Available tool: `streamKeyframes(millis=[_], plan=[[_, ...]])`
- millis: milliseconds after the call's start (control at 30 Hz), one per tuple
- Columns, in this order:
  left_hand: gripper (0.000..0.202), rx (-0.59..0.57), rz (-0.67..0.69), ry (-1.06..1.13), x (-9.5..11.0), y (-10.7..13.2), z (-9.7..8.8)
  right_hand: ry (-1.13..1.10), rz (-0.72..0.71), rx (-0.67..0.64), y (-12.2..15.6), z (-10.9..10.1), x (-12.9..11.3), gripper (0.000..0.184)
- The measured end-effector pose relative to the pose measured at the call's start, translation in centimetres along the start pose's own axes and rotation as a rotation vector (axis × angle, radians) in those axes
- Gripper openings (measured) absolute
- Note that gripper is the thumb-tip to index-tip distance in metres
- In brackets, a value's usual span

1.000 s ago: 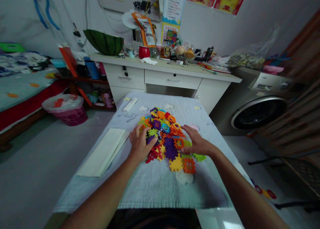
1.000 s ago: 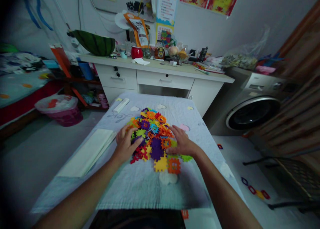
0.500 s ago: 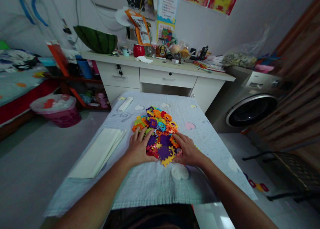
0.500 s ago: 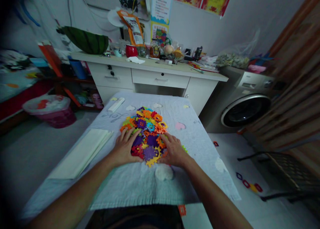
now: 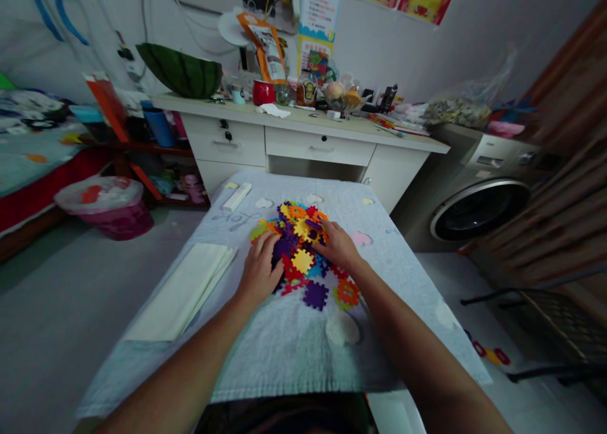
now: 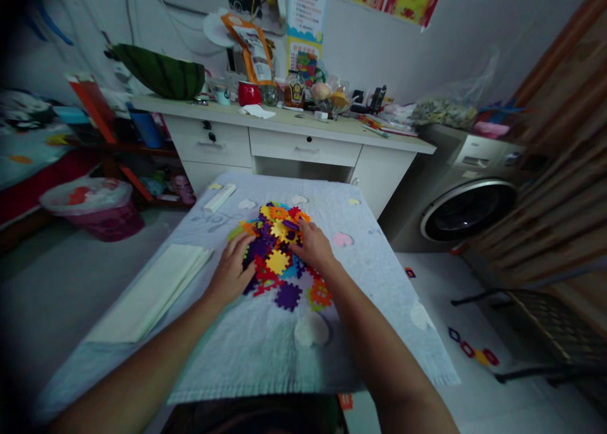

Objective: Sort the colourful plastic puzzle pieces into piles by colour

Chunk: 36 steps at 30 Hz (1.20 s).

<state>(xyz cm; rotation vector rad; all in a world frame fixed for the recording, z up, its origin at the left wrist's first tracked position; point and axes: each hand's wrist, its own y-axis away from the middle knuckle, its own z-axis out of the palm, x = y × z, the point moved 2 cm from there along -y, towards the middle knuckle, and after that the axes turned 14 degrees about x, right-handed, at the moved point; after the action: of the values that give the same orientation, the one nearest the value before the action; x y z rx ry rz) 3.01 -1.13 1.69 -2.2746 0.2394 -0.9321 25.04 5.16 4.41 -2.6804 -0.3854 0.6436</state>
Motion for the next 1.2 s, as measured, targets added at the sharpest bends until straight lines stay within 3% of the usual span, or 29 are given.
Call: streamKeyframes(millis=[100,200,267,367,467,567,633,867,1033,1200], plan=[[0.043,0.016,-0.042,-0.005,-0.1,0.1,-0.3,-0.032,0.041,0.095,-1.5,0.0,0.4,0.071],[0.043,0.002,-0.069,-0.051,-0.2,0.3,-0.7,-0.052,0.009,0.133,-1.1,-1.2,1.2,0.072],[0.050,-0.024,-0.060,-0.079,-0.2,0.5,-0.8,-0.035,-0.029,0.095,0.4,-2.5,1.9,0.079],[0.083,-0.089,-0.039,-0.137,-0.1,0.9,-0.7,0.029,-0.071,-0.049,4.3,-4.2,3.4,0.098],[0.113,-0.187,-0.031,-0.192,0.2,1.4,-0.5,0.139,0.008,-0.193,8.6,-5.6,4.9,0.117],[0.125,-0.297,-0.006,-0.233,0.3,1.9,-0.3,0.182,0.049,-0.249,11.2,-6.5,5.3,0.116],[0.128,-0.339,0.018,-0.260,0.4,2.2,-0.2,0.160,0.030,-0.246,11.5,-6.7,4.8,0.107],[0.122,-0.288,0.076,-0.291,0.7,2.6,0.1,0.032,-0.031,-0.240,8.4,-4.8,2.2,0.064],[0.087,-0.170,0.087,-0.252,1.0,2.1,0.2,-0.030,-0.069,-0.091,5.1,-3.8,0.9,0.054],[0.058,-0.070,0.052,-0.209,0.7,1.5,0.3,-0.103,-0.105,0.015,0.8,-3.5,-0.7,0.032]])
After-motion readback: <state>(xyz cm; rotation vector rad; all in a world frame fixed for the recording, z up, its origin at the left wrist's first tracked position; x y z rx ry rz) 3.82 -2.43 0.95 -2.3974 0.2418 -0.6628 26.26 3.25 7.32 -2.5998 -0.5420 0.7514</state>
